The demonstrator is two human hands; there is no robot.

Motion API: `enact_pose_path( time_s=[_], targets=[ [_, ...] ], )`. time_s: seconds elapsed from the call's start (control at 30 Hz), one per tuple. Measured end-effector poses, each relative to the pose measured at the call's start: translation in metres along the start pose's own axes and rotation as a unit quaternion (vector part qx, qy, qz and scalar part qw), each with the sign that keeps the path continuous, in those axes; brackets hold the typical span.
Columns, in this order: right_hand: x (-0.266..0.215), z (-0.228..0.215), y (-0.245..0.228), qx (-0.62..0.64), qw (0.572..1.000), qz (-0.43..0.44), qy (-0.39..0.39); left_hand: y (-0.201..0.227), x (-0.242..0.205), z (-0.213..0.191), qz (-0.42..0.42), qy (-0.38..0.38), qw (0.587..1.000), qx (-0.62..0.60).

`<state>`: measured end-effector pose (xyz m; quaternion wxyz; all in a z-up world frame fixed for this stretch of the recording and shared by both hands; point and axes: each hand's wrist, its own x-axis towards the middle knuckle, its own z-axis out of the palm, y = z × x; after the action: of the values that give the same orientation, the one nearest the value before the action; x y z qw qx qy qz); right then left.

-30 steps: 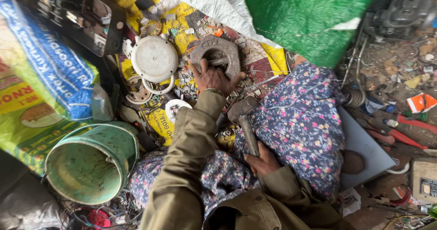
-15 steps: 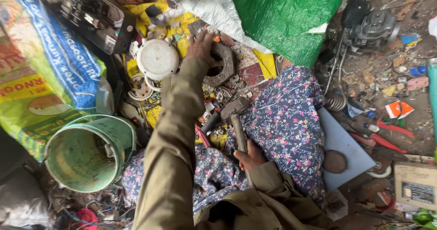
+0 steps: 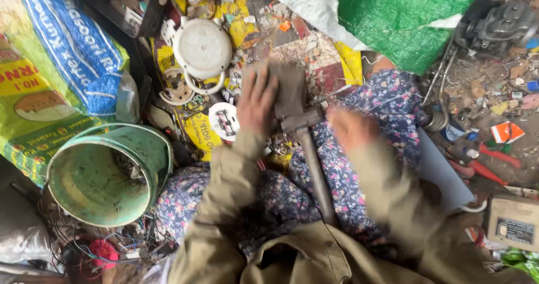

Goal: The person repairs a electrical switch component using a small screwdriver and a hammer.

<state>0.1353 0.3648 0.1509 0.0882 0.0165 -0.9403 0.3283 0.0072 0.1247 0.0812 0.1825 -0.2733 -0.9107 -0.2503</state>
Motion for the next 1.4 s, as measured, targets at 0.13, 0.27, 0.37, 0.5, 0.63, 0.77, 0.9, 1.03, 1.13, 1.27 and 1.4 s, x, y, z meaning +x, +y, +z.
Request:
enact_pose_path(
  time_s=[0.13, 0.27, 0.37, 0.5, 0.63, 0.77, 0.9, 1.03, 1.13, 1.27, 1.4],
  targets=[
    [0.153, 0.052, 0.041, -0.018, 0.976, -0.214, -0.037, 0.005, -0.033, -0.019, -0.024, 0.031, 0.995, -0.093],
    [0.225, 0.17, 0.066, 0.021, 0.951, -0.222, -0.213, -0.001, -0.039, -0.006, -0.031, 0.048, 0.995, -0.078],
    [0.213, 0.224, 0.099, -0.009, 0.931, -0.307, -0.199, -0.003, -0.041, 0.0, -0.034, 0.055, 0.995, -0.077],
    [0.205, 0.239, 0.144, -0.019, 0.924, -0.286, -0.253, -0.002, -0.04, 0.0, -0.055, 0.048, 0.996, -0.057],
    [0.179, 0.183, 0.179, 0.006, 0.964, -0.169, -0.205, -0.01, -0.027, 0.001, -0.072, 0.034, 0.994, -0.07],
    [0.146, 0.115, 0.161, 0.26, 0.945, 0.117, -0.162, -0.021, 0.017, 0.016, -0.095, 0.004, 0.995, -0.031],
    [0.107, 0.066, 0.108, 0.507, 0.825, 0.173, -0.18, -0.04, 0.083, 0.04, -0.142, -0.048, 0.989, 0.01],
    [0.07, 0.042, 0.064, 0.596, 0.75, 0.231, -0.173, -0.034, 0.062, 0.026, -0.197, -0.093, 0.974, -0.067],
    [0.049, 0.047, 0.037, 0.569, 0.787, 0.174, -0.159, -0.006, -0.001, -0.009, -0.144, -0.05, 0.962, -0.224],
    [0.028, 0.072, 0.001, 0.494, 0.839, 0.161, -0.16, 0.021, -0.061, -0.049, -0.241, -0.113, 0.814, -0.517],
    [0.007, 0.093, -0.042, 0.366, 0.917, 0.095, -0.124, 0.029, -0.09, -0.06, -0.261, -0.089, 0.812, -0.515]
  ],
)
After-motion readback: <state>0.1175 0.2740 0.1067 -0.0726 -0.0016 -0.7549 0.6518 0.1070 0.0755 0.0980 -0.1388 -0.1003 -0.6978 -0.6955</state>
